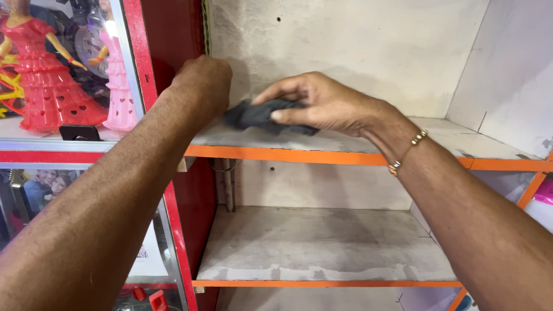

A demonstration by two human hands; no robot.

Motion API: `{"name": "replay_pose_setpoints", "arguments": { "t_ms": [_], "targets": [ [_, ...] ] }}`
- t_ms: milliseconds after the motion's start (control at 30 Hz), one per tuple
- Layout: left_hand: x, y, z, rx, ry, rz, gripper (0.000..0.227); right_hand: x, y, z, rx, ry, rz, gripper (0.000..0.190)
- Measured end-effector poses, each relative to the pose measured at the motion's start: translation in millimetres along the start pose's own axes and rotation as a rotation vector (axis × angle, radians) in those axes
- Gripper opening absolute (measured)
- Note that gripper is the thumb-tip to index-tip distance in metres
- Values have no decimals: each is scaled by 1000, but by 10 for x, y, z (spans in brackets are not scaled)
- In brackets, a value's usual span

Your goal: The person wipes the interior surfaces of a white shelving unit with orange trim using a dark cloth. They clean the back panel, side walls, and shelf edges in a repetitive manner, moving across different sections of the unit.

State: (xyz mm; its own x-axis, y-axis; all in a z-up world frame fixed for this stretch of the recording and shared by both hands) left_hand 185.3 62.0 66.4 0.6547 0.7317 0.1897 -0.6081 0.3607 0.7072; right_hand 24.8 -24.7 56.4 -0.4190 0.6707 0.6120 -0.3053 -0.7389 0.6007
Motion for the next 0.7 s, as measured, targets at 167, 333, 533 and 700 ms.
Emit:
{"name": "replay_pose_setpoints", "arguments": {
  "t_ms": [167,333,533,700],
  "targets": [
    [-29,-137,-121,187,74,-207,21,-386,107,-183,-163,-322,-510,38],
    [-102,-212,-139,169,177,-31,22,-186,-158,-204,-59,186,-355,34],
    [-202,-32,-206,59,183,26,22,70,-141,-375,-121,43,-535,34],
    [-764,637,-583,-673,-128,-228,45,291,-334,-831,-305,285,-650,30]
  ]
}}
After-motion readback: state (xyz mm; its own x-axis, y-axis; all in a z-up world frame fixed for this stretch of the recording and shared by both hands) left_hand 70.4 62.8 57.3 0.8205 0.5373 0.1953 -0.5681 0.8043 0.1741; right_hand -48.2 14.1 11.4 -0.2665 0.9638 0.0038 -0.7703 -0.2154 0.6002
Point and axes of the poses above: each hand's wrist, its own z-axis towards the middle knuckle, its own y-axis out of the back of the hand, x = y × z, the point moved 7 cm from there along z, towards the middle knuckle, and after that the axes turned 12 degrees about -x, right-handed, at the moved point
